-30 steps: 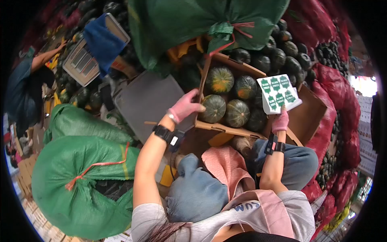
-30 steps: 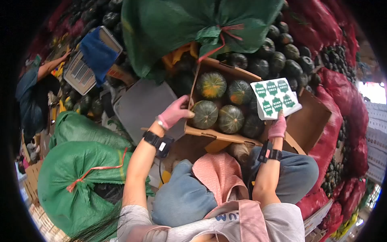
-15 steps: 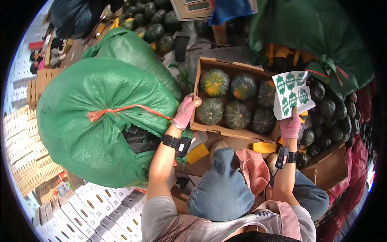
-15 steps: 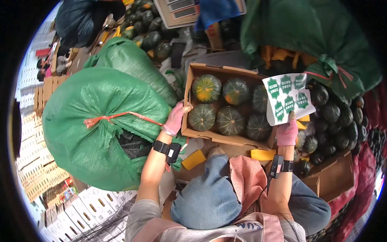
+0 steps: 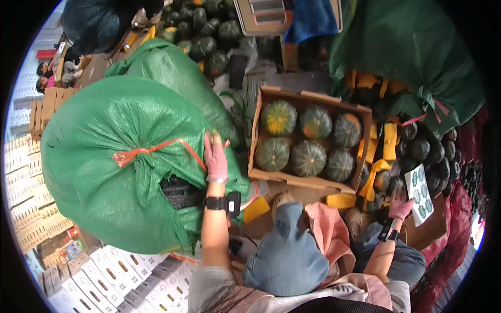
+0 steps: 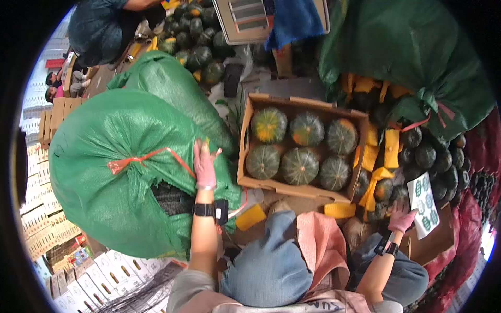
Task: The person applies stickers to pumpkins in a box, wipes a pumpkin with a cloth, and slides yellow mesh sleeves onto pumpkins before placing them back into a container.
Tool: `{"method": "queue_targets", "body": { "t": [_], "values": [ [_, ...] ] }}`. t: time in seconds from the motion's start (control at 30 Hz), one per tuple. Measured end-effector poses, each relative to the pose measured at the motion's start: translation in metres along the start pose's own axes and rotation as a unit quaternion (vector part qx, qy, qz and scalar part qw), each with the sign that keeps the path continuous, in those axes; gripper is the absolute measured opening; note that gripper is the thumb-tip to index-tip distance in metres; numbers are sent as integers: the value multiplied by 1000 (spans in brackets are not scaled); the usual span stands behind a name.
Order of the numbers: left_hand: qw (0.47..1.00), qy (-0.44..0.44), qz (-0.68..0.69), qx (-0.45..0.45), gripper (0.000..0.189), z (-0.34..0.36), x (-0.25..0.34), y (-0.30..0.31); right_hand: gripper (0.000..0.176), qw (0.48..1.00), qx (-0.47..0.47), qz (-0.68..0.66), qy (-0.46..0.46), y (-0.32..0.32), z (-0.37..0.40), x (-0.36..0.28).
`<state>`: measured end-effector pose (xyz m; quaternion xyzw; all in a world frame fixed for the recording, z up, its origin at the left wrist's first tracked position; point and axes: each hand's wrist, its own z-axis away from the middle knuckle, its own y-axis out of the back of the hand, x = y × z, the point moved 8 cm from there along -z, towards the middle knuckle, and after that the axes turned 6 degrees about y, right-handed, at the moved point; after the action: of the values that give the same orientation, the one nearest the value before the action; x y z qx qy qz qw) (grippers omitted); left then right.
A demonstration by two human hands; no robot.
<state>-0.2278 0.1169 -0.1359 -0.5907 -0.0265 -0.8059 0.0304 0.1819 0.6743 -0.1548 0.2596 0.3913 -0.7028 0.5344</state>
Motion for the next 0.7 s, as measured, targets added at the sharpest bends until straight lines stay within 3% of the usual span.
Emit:
{"method": "queue_targets", "body": {
  "t": [0.07,0.1,0.13,0.17,0.23,0.27,0.3,0.37,0.4,0.53,0.6,0.63,0.7],
  "values": [
    [999,-12,-38,15,56,6,9,8,57,999,17,8,-33,-2,4,4],
    [996,-40,-83,8,57,-5,-21,26,56,981,0,126,-149,5,6,24],
    [983,-69,-172,-12,57,-2,-13,27,55,934,-17,242,-261,16,11,41],
    [960,-98,-260,-29,58,3,-6,23,51,906,-85,278,-308,19,5,55],
    [946,-110,-301,-33,60,13,2,17,43,878,-112,428,-182,6,11,56],
    [930,-118,-345,-37,62,18,6,13,40,859,-175,474,-82,-12,19,56],
    [930,-121,-346,-38,62,22,9,9,41,764,-231,602,22,-21,21,57],
    [966,-99,-230,-67,65,29,12,-3,52,569,-295,698,319,-53,56,52],
    [971,-92,-206,-81,67,33,16,-10,65,583,-270,736,211,-61,68,54],
    [971,-72,-202,-104,67,40,16,-27,77,598,-243,733,215,-53,59,68],
    [975,-56,-182,-115,66,44,18,-36,65,648,-275,686,186,-65,71,68],
    [979,-55,-160,-118,65,46,19,-41,55,612,-303,699,210,-62,64,74],
    [980,-42,-125,-146,65,50,15,-51,41,609,-375,673,190,-80,80,77]
  ]
}}
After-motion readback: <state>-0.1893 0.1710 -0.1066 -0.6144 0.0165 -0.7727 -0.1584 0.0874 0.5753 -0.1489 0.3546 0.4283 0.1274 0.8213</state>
